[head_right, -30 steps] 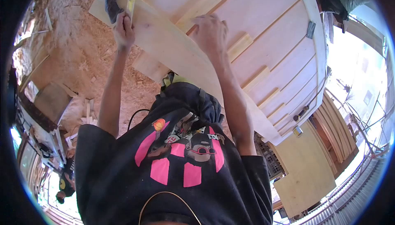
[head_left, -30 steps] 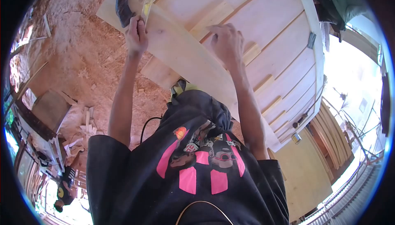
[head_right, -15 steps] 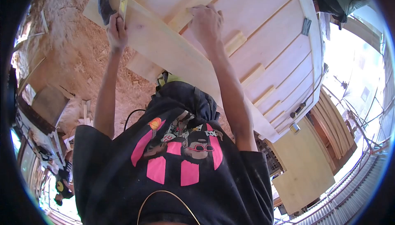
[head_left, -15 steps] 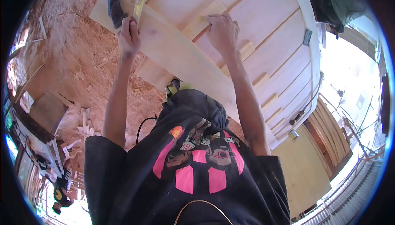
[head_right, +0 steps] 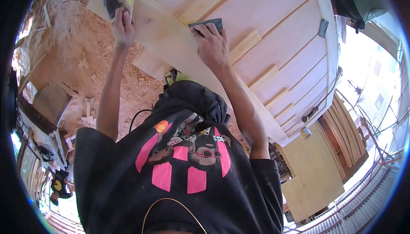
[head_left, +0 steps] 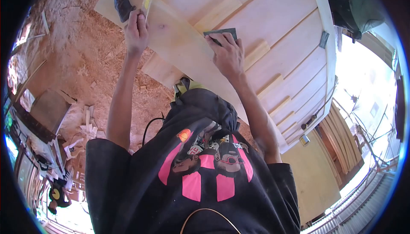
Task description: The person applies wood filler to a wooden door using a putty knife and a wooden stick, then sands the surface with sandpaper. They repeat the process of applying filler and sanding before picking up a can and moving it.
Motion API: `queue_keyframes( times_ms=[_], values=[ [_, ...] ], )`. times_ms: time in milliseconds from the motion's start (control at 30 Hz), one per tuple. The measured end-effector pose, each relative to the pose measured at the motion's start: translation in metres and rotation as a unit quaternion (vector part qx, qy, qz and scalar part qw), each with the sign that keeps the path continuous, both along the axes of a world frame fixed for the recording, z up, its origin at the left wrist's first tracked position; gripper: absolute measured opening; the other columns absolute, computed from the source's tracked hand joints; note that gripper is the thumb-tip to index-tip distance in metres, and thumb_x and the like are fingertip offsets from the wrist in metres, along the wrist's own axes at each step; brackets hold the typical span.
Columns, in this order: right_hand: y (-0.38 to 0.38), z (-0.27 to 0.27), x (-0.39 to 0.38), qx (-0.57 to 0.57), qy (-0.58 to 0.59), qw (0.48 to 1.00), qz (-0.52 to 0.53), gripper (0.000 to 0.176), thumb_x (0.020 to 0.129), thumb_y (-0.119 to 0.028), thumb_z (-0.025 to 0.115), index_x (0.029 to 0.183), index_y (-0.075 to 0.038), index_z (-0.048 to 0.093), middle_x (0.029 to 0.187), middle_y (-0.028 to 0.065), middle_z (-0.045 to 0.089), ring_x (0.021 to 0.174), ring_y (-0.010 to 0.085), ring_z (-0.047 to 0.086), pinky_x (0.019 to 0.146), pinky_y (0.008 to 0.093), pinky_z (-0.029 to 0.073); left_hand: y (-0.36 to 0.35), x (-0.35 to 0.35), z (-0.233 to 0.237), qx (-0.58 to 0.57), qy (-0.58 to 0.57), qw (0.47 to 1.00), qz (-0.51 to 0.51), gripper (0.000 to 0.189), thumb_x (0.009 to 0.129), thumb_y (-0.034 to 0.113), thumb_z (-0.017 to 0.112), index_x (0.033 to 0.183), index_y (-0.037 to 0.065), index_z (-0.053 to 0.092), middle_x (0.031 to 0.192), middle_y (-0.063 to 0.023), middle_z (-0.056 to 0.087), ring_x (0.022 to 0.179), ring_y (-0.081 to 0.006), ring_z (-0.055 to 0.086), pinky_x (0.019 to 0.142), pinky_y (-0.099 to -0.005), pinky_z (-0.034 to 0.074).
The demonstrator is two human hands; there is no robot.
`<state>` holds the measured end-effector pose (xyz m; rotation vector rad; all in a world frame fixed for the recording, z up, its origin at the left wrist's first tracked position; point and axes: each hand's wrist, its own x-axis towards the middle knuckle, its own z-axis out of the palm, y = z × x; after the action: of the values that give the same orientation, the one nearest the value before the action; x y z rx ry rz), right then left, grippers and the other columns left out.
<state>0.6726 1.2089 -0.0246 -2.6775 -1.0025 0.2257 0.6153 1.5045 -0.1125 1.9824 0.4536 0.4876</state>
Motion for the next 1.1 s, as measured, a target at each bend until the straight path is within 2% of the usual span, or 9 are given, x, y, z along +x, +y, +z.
queue_keyframes(
  times_ms=[100,333,400,433,500,700,800,900,1100],
  values=[
    [0.005,0.019,0.025,-0.039,0.05,0.998,-0.016,0.04,0.074,-0.001,0.07,0.11,-0.018,0.08,0.115,-0.0068,0.075,0.108,0.0145,0.062,0.083,0.0378,0.043,0.001,0.0,0.001,-0.008,0.027,1.0,0.002,0.017,0.109,0.015,0.047,0.104,0.004,0.059,0.065,-0.0074,0.057,0.055,-0.02,0.059,0.053,-0.0356,0.046],
    [0.016,0.015,0.016,-0.002,0.008,1.0,0.002,0.036,0.076,0.0,0.067,0.103,-0.018,0.081,0.109,-0.0042,0.078,0.108,0.0157,0.064,0.085,0.0374,0.046,0.004,-0.001,-0.005,0.005,0.026,1.0,-0.002,0.018,0.109,0.017,0.047,0.105,0.004,0.059,0.064,-0.0076,0.057,0.055,-0.021,0.06,0.053,-0.0364,0.046],
    [0.007,0.026,0.031,-0.045,0.141,0.988,-0.043,0.039,0.077,0.001,0.064,0.107,-0.018,0.081,0.109,-0.0025,0.078,0.109,0.0189,0.065,0.088,0.0386,0.048,0.003,0.0,0.0,0.025,0.013,1.0,-0.001,0.018,0.109,0.017,0.047,0.104,0.004,0.059,0.064,-0.0079,0.057,0.055,-0.0218,0.06,0.053,-0.0368,0.046],
    [-0.001,0.021,0.044,-0.045,0.137,0.989,-0.045,0.039,0.077,0.001,0.064,0.107,-0.018,0.081,0.109,-0.0025,0.078,0.109,0.0189,0.065,0.088,0.0386,0.048,0.002,0.002,0.001,0.025,0.008,1.0,-0.003,0.018,0.109,0.017,0.047,0.104,0.004,0.059,0.064,-0.0079,0.057,0.055,-0.0218,0.06,0.053,-0.0368,0.046],
    [-0.017,-0.002,0.079,0.113,0.087,0.982,-0.127,0.039,0.079,-0.002,0.064,0.107,-0.022,0.082,0.114,-0.0018,0.077,0.107,0.0191,0.066,0.091,0.0414,0.048,0.001,0.001,0.001,0.036,0.016,0.999,0.014,0.018,0.109,0.017,0.047,0.104,0.004,0.06,0.064,-0.0078,0.057,0.055,-0.0222,0.06,0.053,-0.0369,0.046],
    [-0.023,0.002,0.126,-0.043,-0.019,0.991,-0.128,0.04,0.081,-0.001,0.063,0.11,-0.021,0.081,0.116,-0.0058,0.076,0.111,0.0199,0.064,0.094,0.0409,0.047,0.001,0.001,-0.005,0.053,0.003,0.998,0.02,0.019,0.109,0.017,0.047,0.107,0.004,0.061,0.065,-0.0084,0.057,0.055,-0.0217,0.06,0.053,-0.0372,0.046],
    [-0.018,-0.006,0.109,-0.055,-0.065,0.99,-0.109,0.041,0.08,-0.001,0.064,0.111,-0.021,0.081,0.117,-0.008,0.075,0.109,0.0201,0.064,0.092,0.0415,0.047,0.003,0.0,-0.004,0.009,0.013,1.0,0.008,0.019,0.109,0.017,0.047,0.106,0.004,0.061,0.065,-0.0086,0.056,0.054,-0.0212,0.06,0.052,-0.0369,0.046],
    [-0.028,-0.007,0.091,-0.019,-0.037,0.993,-0.108,0.04,0.08,-0.002,0.065,0.111,-0.021,0.081,0.119,-0.0075,0.075,0.109,0.0194,0.063,0.09,0.0433,0.047,0.003,-0.002,0.002,-0.002,0.033,0.999,0.004,0.019,0.109,0.017,0.048,0.105,0.004,0.061,0.064,-0.0084,0.056,0.054,-0.0209,0.059,0.052,-0.0365,0.046],
    [-0.029,-0.003,0.125,-0.059,-0.026,0.992,-0.112,0.038,0.082,-0.004,0.064,0.112,-0.021,0.081,0.118,-0.0049,0.075,0.109,0.0188,0.063,0.092,0.0446,0.049,0.001,-0.001,-0.005,0.011,0.013,1.0,0.016,0.02,0.109,0.018,0.048,0.104,0.004,0.06,0.064,-0.008,0.056,0.055,-0.0208,0.059,0.053,-0.0361,0.046]
  ],
)
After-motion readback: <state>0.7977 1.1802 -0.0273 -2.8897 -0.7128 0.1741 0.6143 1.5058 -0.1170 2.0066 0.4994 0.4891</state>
